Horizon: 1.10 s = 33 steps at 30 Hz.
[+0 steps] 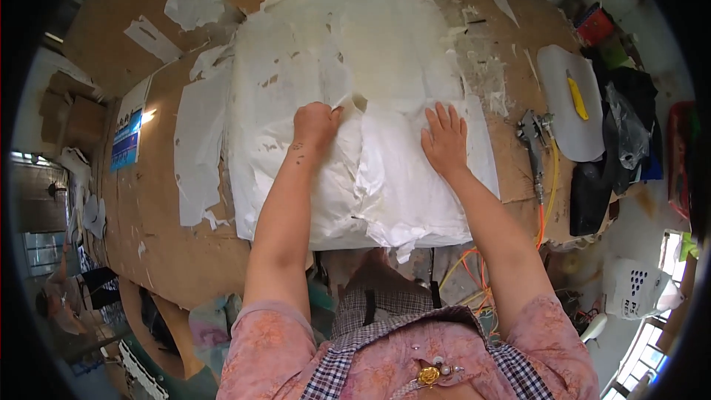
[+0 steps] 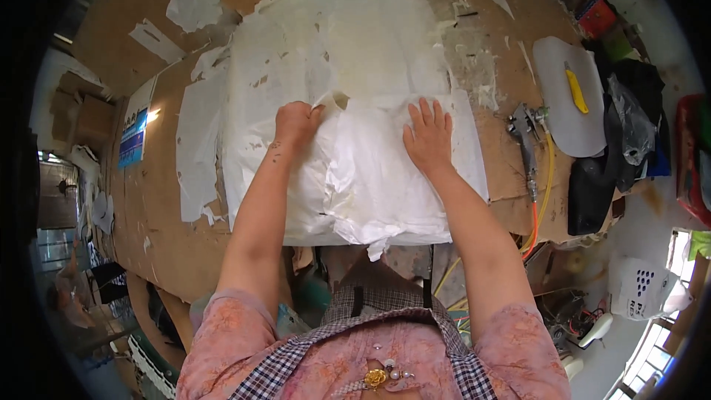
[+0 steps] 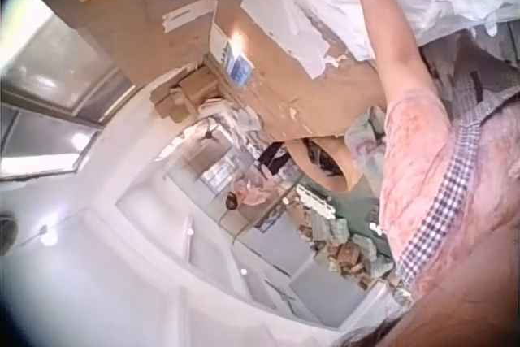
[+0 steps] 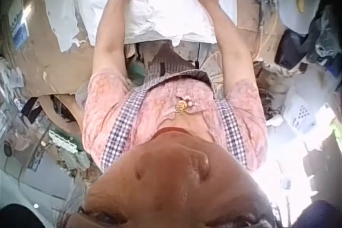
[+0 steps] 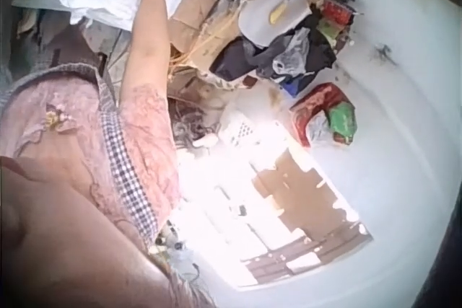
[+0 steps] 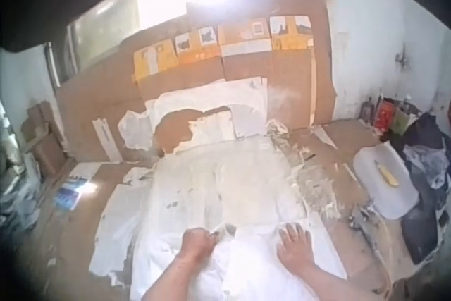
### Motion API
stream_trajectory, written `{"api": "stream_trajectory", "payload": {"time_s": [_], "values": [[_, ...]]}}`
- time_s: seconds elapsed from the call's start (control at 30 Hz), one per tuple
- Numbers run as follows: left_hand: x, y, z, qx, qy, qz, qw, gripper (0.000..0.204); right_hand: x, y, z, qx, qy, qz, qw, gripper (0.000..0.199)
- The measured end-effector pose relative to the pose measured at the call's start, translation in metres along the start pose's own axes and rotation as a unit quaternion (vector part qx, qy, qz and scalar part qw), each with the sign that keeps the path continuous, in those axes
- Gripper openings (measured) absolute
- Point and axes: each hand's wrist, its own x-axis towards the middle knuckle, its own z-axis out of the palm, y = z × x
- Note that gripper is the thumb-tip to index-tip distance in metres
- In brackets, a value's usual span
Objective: The recorder unpacks foam bicycle saddle paddings, cleans a workspace of scraps, and organizes the paddings while using a spray gun.
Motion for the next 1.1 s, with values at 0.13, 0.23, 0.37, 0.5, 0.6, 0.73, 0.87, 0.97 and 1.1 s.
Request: {"api": "stream_trajectory", "payload": {"time_s": [0.13,0.23,0.37,0.5,0.6,0.73,0.87,0.97,1.1], "values": [[-0.028,0.000,-0.003,-0.010,0.019,-0.010,1.000,0.034,0.001,0.003,0.001,0.027,-0.004,-0.002,1.000,0.047],[-0.044,-0.009,0.001,-0.103,0.057,-0.038,0.992,0.029,0.000,0.001,0.002,0.036,-0.015,0.001,0.999,0.046],[-0.052,-0.088,-0.011,-0.209,0.188,-0.058,0.958,0.047,0.003,0.004,-0.010,0.033,-0.028,-0.005,0.999,0.043],[-0.037,-0.162,-0.012,-0.195,-0.069,-0.410,0.888,0.095,0.061,0.017,0.020,0.179,0.037,-0.011,0.983,0.036],[-0.038,-0.181,-0.009,-0.172,-0.070,-0.437,0.880,0.091,0.119,-0.051,0.039,0.056,0.029,-0.071,0.995,0.035],[-0.012,-0.157,0.007,-0.327,-0.011,-0.454,0.829,0.067,0.137,-0.054,0.053,0.025,-0.042,-0.018,0.999,0.041],[-0.025,-0.178,0.031,-0.552,-0.062,-0.457,0.695,0.048,0.133,-0.047,0.050,0.054,-0.045,-0.023,0.997,0.045],[-0.037,-0.183,0.026,-0.600,-0.073,-0.484,0.633,0.038,0.136,-0.049,0.049,0.075,-0.064,-0.012,0.995,0.046],[-0.056,-0.148,0.015,-0.745,-0.048,-0.465,0.475,0.025,0.135,-0.048,0.046,0.070,-0.090,-0.010,0.993,0.047]]}}
